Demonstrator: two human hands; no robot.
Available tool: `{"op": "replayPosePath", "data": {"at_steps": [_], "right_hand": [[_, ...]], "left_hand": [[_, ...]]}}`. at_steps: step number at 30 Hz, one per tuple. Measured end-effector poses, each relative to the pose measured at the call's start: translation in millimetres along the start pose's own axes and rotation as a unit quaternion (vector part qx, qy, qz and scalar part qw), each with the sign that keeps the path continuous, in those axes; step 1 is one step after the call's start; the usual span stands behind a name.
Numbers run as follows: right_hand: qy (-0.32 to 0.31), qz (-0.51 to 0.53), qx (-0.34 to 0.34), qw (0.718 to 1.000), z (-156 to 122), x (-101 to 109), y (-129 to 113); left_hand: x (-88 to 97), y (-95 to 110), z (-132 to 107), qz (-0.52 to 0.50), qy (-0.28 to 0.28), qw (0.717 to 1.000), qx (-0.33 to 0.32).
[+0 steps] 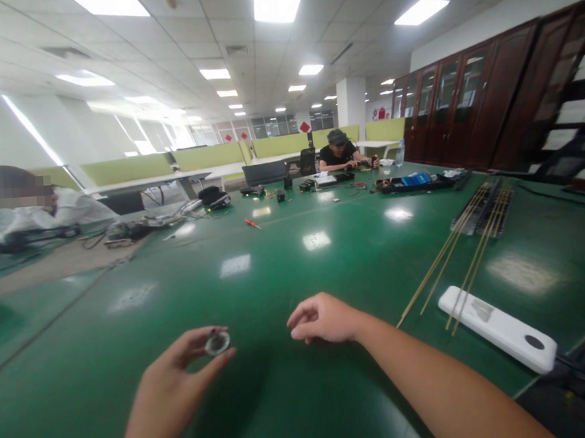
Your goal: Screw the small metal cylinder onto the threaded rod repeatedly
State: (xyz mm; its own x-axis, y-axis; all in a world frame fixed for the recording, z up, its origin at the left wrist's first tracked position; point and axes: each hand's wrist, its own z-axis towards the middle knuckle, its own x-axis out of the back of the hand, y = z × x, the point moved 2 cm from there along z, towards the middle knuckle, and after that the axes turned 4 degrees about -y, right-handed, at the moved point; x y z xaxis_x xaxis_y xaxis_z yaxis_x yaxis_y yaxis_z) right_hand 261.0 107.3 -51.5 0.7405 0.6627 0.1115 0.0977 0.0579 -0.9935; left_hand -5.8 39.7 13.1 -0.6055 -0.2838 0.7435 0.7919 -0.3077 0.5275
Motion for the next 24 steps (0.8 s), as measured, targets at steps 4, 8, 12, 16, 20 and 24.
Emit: {"op": "replayPosePath", "data": {"at_steps": [4,8,12,16,20,24], "right_hand": [[0.102,-0.116,0.052,0.987,-1.9,10.3,-1.8],[0.114,-0.231,0.073,0.963,-7.9,8.0,-7.0],[0.066,-0.273,0.07,0.957,-11.7,-2.4,-8.7],[0.053,-0.306,0.065,0.948,-13.8,-9.4,-9.1],[0.059,-0.328,0.067,0.94,-15.1,-12.1,-11.3],[0.069,-0.348,0.081,0.932,-16.0,-14.0,-14.7]], "left_hand": [[-50.6,26.6,22.6,-0.032,-0.063,0.993,-0.09],[-77.1,23.5,18.8,-0.048,-0.088,0.983,-0.152],[-81.6,6.6,8.4,-0.059,-0.106,0.981,-0.152],[-81.2,1.7,6.9,-0.071,-0.08,0.987,-0.118],[-83.7,7.0,8.4,-0.091,-0.096,0.985,-0.109],[-85.4,10.1,7.9,-0.108,-0.099,0.983,-0.114]]}}
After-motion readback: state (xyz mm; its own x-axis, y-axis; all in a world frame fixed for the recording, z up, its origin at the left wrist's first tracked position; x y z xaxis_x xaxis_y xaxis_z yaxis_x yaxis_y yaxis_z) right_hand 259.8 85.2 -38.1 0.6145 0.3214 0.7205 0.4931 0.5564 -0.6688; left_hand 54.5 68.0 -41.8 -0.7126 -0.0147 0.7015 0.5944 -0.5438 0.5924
